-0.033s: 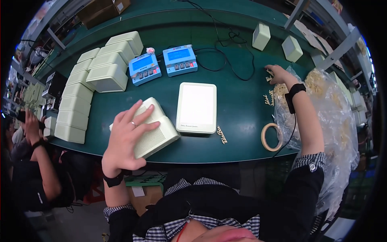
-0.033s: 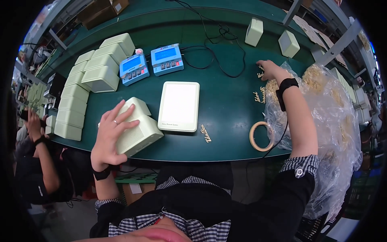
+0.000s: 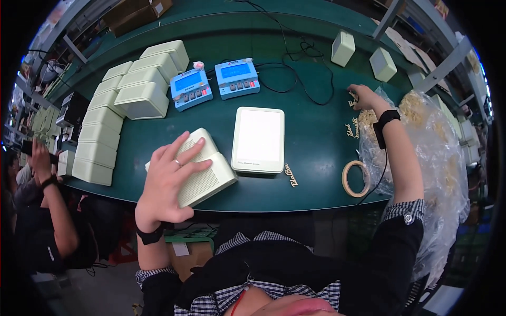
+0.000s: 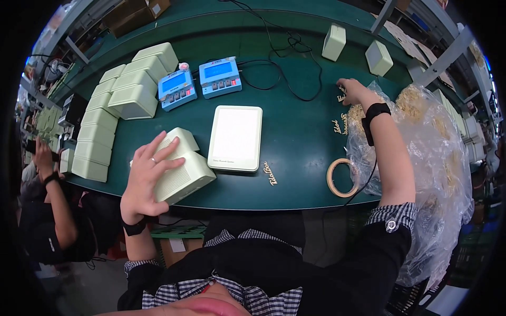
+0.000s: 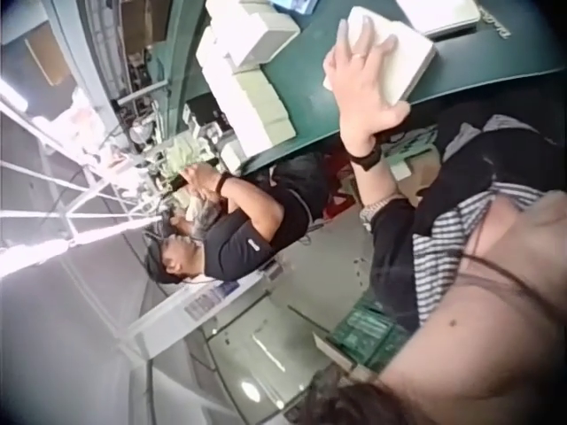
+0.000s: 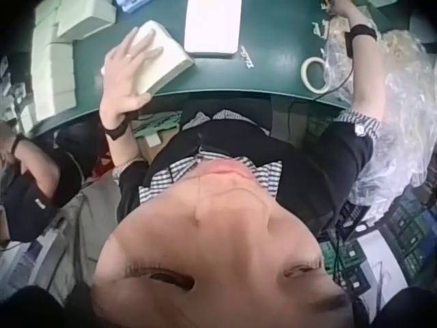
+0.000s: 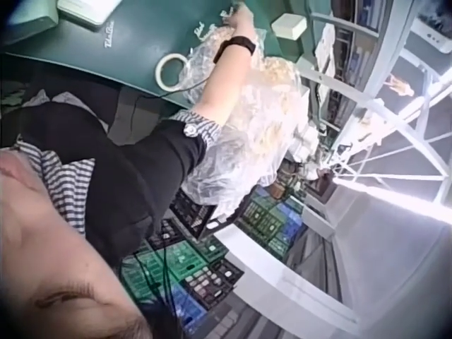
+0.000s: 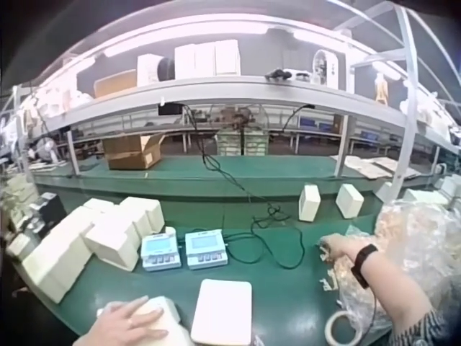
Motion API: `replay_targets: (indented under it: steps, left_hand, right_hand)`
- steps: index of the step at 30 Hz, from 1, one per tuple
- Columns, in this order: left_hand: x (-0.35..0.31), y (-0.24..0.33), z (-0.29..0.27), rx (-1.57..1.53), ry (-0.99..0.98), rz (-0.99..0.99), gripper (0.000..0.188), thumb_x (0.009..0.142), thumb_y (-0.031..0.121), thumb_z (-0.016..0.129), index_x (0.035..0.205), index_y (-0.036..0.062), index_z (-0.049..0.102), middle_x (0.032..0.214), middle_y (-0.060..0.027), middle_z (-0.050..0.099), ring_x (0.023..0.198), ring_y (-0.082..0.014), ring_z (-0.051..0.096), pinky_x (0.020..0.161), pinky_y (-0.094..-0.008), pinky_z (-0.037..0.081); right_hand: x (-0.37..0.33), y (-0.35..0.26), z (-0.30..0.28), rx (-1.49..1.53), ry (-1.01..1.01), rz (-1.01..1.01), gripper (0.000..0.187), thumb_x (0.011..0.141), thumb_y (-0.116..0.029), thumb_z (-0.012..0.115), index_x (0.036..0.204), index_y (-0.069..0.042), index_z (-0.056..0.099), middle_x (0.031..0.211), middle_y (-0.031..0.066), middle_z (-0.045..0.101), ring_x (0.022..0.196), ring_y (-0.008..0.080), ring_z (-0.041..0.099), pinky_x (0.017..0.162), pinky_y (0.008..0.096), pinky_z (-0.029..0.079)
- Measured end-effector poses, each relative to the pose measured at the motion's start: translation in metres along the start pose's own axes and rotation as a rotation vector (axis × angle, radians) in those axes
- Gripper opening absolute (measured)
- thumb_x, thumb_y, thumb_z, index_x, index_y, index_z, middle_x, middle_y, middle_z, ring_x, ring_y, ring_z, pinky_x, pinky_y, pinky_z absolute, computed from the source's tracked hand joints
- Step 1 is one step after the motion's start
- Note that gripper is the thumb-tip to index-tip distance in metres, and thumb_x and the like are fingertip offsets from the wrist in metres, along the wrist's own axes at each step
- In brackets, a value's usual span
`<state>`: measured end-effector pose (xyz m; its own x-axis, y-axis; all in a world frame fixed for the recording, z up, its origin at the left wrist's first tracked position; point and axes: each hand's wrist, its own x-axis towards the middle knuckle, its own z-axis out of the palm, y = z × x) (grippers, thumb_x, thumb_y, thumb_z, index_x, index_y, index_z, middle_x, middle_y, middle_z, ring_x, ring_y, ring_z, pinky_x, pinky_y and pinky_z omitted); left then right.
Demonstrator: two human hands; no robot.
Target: The person presses a logo onto a speaker, moves it aside, and then presses the buttons on another speaker to change the light color before setting it down. They then pick up a logo from a pile and press it onto a third speaker.
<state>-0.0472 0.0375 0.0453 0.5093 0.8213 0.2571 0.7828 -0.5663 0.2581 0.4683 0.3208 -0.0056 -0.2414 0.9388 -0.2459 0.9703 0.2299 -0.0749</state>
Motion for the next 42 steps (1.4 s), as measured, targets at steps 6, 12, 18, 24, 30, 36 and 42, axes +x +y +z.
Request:
replay_targets:
  steps: [6,12,18,24,30,36,42]
  left_hand:
    - [0.002,-0.002,-0.005,-0.010,0.002,0.010,0.082,0.045,0.043,0.055,0.121,0.0136,0.067,0.150,-0.0108,0.048,0.141,-0.0392,0.038,0.106,-0.0481,0.032]
    - [0.012,-0.026,-0.008,-0.142,-0.030,-0.033,0.084,0.043,0.043,0.055,0.120,0.0114,0.066,0.149,-0.0125,0.049,0.141,-0.0393,0.037,0.106,-0.0461,0.032]
    - [0.006,-0.027,-0.003,-0.155,-0.014,-0.038,0.085,0.042,0.042,0.055,0.119,0.0071,0.065,0.147,-0.0156,0.050,0.140,-0.0407,0.038,0.105,-0.0462,0.032]
    - [0.014,-0.025,-0.004,-0.169,0.011,-0.034,0.084,0.045,0.045,0.055,0.118,0.0055,0.065,0.146,-0.0173,0.051,0.140,-0.0422,0.038,0.105,-0.0470,0.032]
    - [0.008,-0.020,0.000,-0.151,0.037,-0.080,0.083,0.046,0.045,0.055,0.118,0.0060,0.065,0.146,-0.0172,0.051,0.140,-0.0421,0.038,0.106,-0.0472,0.031]
    - [0.011,-0.021,-0.001,-0.177,0.038,-0.071,0.083,0.043,0.044,0.055,0.117,0.0064,0.065,0.145,-0.0172,0.052,0.140,-0.0423,0.039,0.107,-0.0483,0.031]
    - [0.006,-0.023,-0.002,-0.167,0.043,-0.087,0.082,0.042,0.043,0.056,0.115,0.0062,0.066,0.144,-0.0168,0.053,0.139,-0.0425,0.040,0.106,-0.0487,0.032]
  right_hand:
    - [-0.002,-0.004,-0.007,0.125,-0.172,0.100,0.067,0.070,-0.003,0.080,0.131,-0.010,0.053,0.119,0.0177,0.060,0.112,0.0313,0.059,0.088,0.0416,0.053]
    - [-0.069,-0.029,-0.013,-0.097,0.319,-0.180,0.059,0.075,-0.012,0.079,0.129,-0.008,0.056,0.108,0.0155,0.065,0.106,0.0338,0.062,0.092,0.0394,0.050]
    - [-0.284,-0.102,-0.056,0.357,0.792,0.240,0.027,0.091,-0.011,0.066,0.115,0.000,0.060,0.094,0.0091,0.065,0.088,0.0189,0.064,0.076,0.0317,0.052]
    - [-0.362,-0.006,0.015,0.346,0.689,0.503,0.018,0.094,-0.013,0.063,0.104,0.002,0.063,0.079,0.0079,0.062,0.069,0.0127,0.060,0.061,0.0282,0.048]
    - [-0.263,0.003,0.013,0.663,0.374,0.568,0.030,0.091,-0.028,0.069,0.101,0.000,0.066,0.072,0.0060,0.064,0.065,0.0132,0.061,0.057,0.0284,0.047]
    - [-0.172,0.108,0.081,0.864,0.554,0.186,0.035,0.089,-0.030,0.068,0.100,0.003,0.064,0.099,0.0129,0.066,0.088,0.0199,0.064,0.072,0.0337,0.050]
    - [-0.133,0.092,0.097,0.023,0.580,0.243,0.028,0.081,-0.025,0.071,0.096,-0.002,0.067,0.101,0.0191,0.067,0.091,0.0336,0.064,0.078,0.0425,0.052]
